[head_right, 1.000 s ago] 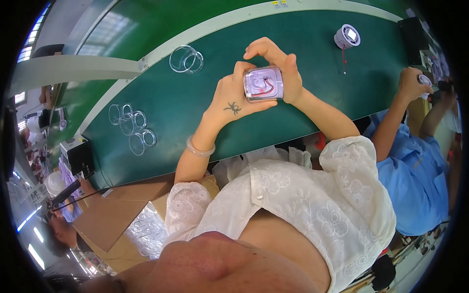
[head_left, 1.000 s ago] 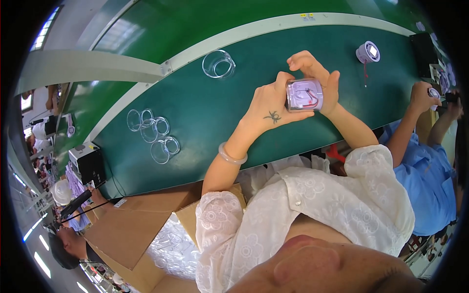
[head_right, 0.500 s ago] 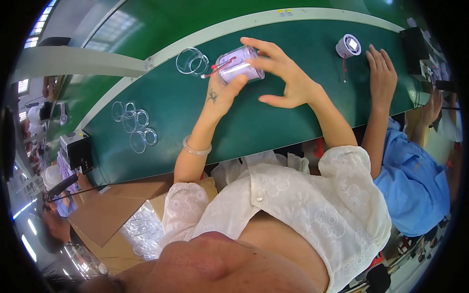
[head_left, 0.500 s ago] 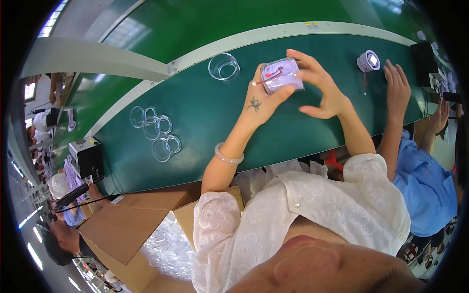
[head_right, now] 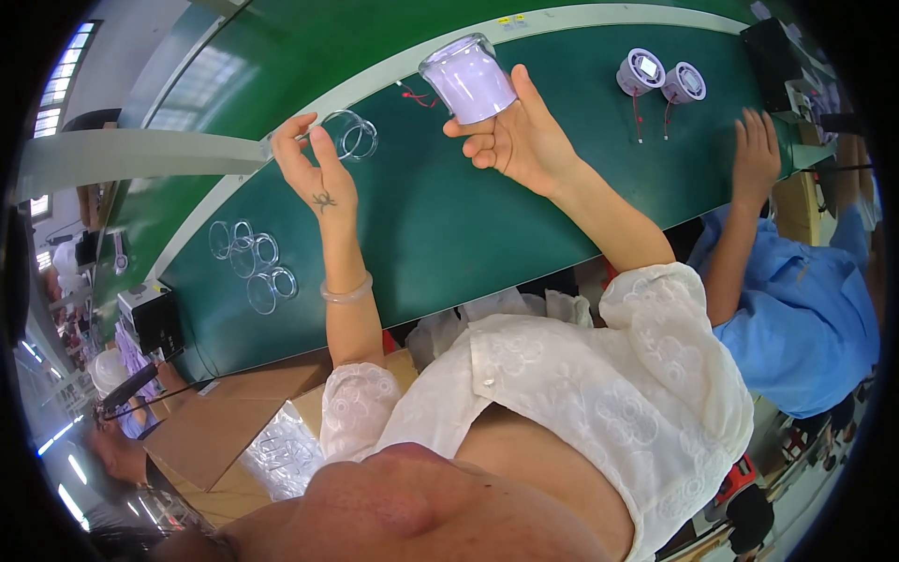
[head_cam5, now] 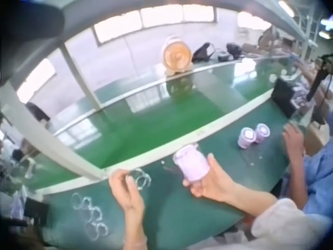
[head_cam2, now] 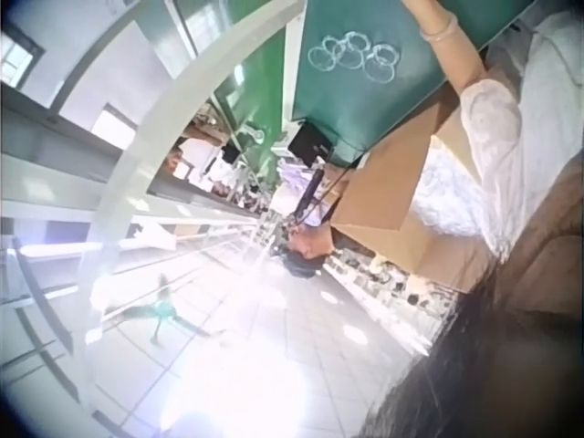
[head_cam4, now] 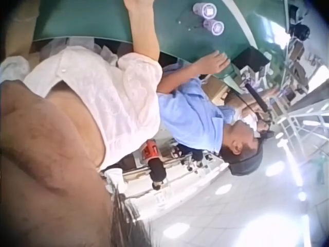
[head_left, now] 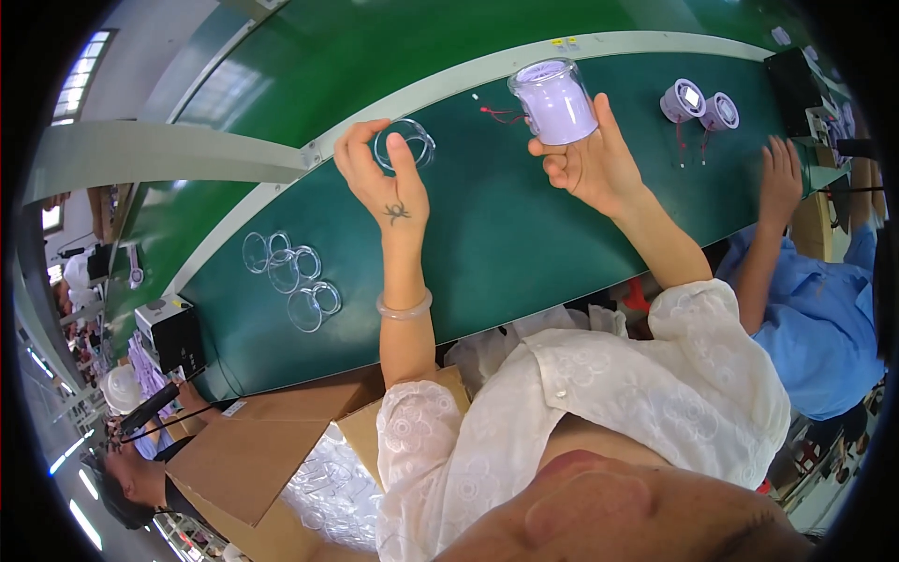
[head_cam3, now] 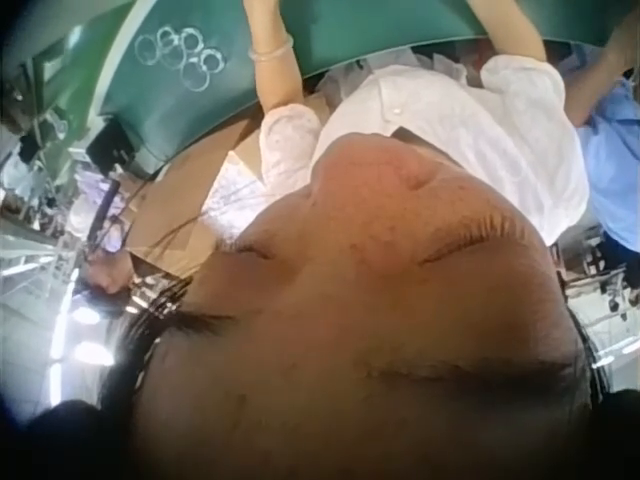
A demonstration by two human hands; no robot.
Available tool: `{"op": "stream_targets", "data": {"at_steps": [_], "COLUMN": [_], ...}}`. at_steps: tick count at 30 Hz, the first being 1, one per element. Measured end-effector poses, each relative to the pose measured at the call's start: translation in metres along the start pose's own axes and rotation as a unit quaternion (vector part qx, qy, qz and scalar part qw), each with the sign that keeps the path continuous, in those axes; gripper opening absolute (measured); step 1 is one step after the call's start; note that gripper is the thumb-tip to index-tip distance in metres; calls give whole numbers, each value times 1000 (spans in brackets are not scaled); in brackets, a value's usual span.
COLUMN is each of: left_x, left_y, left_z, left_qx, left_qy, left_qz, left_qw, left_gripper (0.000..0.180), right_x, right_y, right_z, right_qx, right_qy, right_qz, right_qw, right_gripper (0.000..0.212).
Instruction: Assembling small electronic units and packing plastic cups into a cardboard box.
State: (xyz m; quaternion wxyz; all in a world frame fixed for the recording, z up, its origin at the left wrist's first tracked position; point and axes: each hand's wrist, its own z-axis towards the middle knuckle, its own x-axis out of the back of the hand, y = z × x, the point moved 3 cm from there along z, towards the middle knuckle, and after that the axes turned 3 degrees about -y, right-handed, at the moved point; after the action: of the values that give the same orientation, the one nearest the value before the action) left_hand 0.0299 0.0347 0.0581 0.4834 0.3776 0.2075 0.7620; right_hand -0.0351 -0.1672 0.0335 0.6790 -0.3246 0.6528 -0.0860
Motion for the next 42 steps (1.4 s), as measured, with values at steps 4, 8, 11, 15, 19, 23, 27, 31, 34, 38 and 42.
{"op": "stream_targets", "data": {"at_steps": [4, 8, 11, 15, 19, 23, 27, 31, 34, 38, 42], "left_x": [-3, -5, -7, -8, -9, -10, -9, -10, -10, -11, -12], "left_y": [-6, -12, -14, -17, -18, -17, -18, -19, -22, -29, -27], "left_z": [1, 0, -1, -1, -1, -1, -1, -1, -2, -4, -5], "left_qx": [17, 37, 39, 52, 59, 61, 59, 64, 70, 99, 148], "left_qy": [-19, -32, -37, -49, -55, -56, -54, -57, -53, -77, -143], "left_qz": [5, -4, 0, 5, 3, 0, -1, 2, 6, 0, 25], "left_qw": [1000, 999, 999, 997, 997, 997, 997, 996, 996, 992, 978], "left_gripper": [20, 21, 21, 21, 21, 20, 19, 18, 18, 29, 67], "right_x": [-8, -13, -10, -13, -15, -14, -11, -5, -4, -2, 17], "right_y": [1, 4, 4, 1, 0, 1, 2, 3, 4, 2, -28], "right_z": [-3, -5, -7, -5, -6, -5, -4, -5, -5, 1, 39], "right_qx": [-51, -108, -110, -77, -50, -36, -14, -7, -1, 68, 208], "right_qy": [-22, -63, -113, -129, -103, -125, -123, -95, -60, 52, 188], "right_qz": [130, 251, 283, 241, 210, 197, 171, 142, 100, -29, -496], "right_qw": [990, 960, 946, 959, 971, 972, 977, 985, 993, 996, 822], "right_gripper": [65, 64, 65, 64, 60, 56, 53, 56, 55, 50, 56]}}
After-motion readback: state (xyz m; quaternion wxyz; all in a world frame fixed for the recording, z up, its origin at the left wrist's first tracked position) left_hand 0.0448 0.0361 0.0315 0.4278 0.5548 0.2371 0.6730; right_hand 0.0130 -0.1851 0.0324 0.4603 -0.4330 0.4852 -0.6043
